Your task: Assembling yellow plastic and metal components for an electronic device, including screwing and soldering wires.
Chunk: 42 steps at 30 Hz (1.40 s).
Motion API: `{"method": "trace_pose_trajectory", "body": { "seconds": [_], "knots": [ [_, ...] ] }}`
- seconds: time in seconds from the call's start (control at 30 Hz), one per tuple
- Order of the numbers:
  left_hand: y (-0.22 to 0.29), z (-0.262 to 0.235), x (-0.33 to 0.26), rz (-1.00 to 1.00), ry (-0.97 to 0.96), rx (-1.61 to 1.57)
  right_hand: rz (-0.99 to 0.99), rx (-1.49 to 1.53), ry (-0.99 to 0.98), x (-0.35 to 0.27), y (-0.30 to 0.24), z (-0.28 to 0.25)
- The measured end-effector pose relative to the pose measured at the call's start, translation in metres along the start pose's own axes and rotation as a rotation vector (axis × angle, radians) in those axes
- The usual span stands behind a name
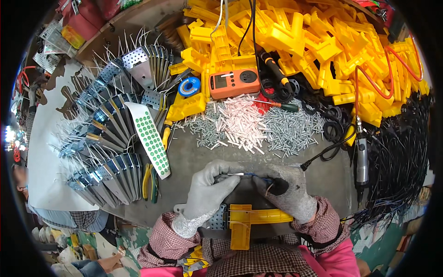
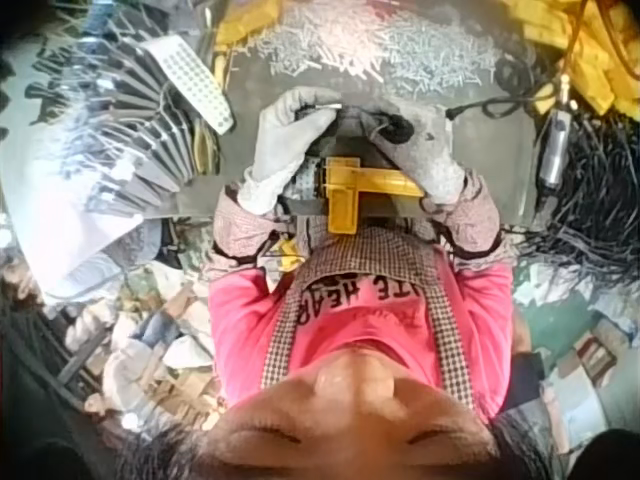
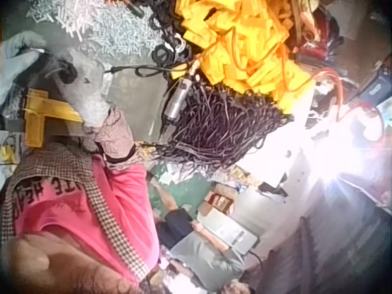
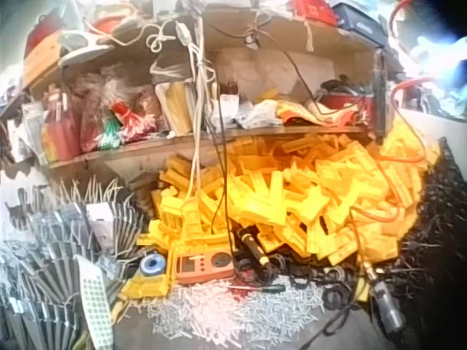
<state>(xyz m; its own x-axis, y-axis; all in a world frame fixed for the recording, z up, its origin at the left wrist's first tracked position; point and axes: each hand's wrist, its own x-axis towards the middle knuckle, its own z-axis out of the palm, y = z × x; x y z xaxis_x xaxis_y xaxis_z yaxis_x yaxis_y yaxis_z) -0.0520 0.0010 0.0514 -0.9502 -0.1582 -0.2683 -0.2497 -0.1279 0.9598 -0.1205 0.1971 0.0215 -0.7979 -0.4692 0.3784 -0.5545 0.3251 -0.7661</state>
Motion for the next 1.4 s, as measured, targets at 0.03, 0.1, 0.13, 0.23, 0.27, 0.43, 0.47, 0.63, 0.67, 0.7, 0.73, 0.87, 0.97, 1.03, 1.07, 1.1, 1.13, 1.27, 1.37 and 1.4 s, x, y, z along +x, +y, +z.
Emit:
{"method": "trace_pose_trajectory", "body": {
  "seconds": [0.03,0.1,0.13,0.23,0.27,0.43,0.47,0.63,0.67,0.7,0.73,0.87,0.97,1.03,1.07,1.1,1.13,1.27,1.37,1.4],
  "knots": [
    [0.001,0.001,-0.001,0.057,0.007,0.071,0.027,0.002,-0.116,-0.001,0.001,-0.005],
    [0.001,0.001,-0.002,0.114,0.016,0.144,0.052,0.007,-0.233,-0.001,-0.001,-0.009],
    [0.001,0.001,-0.001,0.272,0.022,0.346,0.066,-0.015,-0.251,-0.001,-0.002,-0.010],
    [-0.001,0.002,0.003,0.491,0.040,0.627,0.086,-0.040,-0.287,-0.001,-0.003,-0.012],
    [-0.002,0.003,0.004,0.551,0.052,0.706,0.091,-0.043,-0.304,-0.001,-0.003,-0.012],
    [-0.002,0.000,0.007,0.466,0.017,0.632,0.086,0.059,-0.320,0.005,-0.005,-0.016],
    [-0.003,-0.001,0.007,0.443,-0.010,0.603,0.139,0.070,-0.363,0.006,-0.006,-0.017],
    [-0.012,0.002,0.005,0.317,-0.062,0.344,0.161,0.206,-0.334,0.005,-0.008,-0.015],
    [-0.013,0.002,0.004,0.255,-0.063,0.202,0.135,0.272,-0.347,0.006,-0.008,-0.014],
    [-0.013,0.002,0.001,0.254,-0.062,0.202,0.135,0.272,-0.348,0.005,-0.007,-0.013],
    [-0.012,0.003,-0.003,0.286,-0.078,0.250,0.185,0.371,-0.370,0.004,-0.007,-0.013],
    [-0.010,0.009,-0.001,0.378,-0.098,0.383,0.223,0.332,-0.418,0.001,0.002,-0.002],
    [0.010,-0.015,0.035,0.563,0.021,0.903,0.023,0.278,-0.202,0.010,0.002,0.003],
    [0.009,-0.032,0.066,0.667,0.028,1.281,0.069,0.135,-0.332,0.016,-0.004,-0.004],
    [0.006,-0.037,0.073,0.715,-0.005,1.373,0.099,-0.007,-0.458,0.019,-0.008,-0.005],
    [0.004,-0.041,0.074,0.707,0.017,1.386,0.079,0.003,-0.466,0.018,-0.009,-0.004],
    [0.003,-0.037,0.079,0.711,-0.020,1.489,0.182,0.056,-0.411,0.015,-0.007,-0.008],
    [0.009,-0.031,0.083,0.804,0.019,1.569,0.448,0.489,-0.298,0.007,0.008,-0.008],
    [0.025,-0.012,0.050,0.382,0.147,0.799,0.600,0.731,-0.228,0.005,0.009,-0.009],
    [0.017,-0.016,0.038,0.285,0.107,0.555,0.575,0.684,-0.300,0.006,0.002,-0.010]
  ]
}}
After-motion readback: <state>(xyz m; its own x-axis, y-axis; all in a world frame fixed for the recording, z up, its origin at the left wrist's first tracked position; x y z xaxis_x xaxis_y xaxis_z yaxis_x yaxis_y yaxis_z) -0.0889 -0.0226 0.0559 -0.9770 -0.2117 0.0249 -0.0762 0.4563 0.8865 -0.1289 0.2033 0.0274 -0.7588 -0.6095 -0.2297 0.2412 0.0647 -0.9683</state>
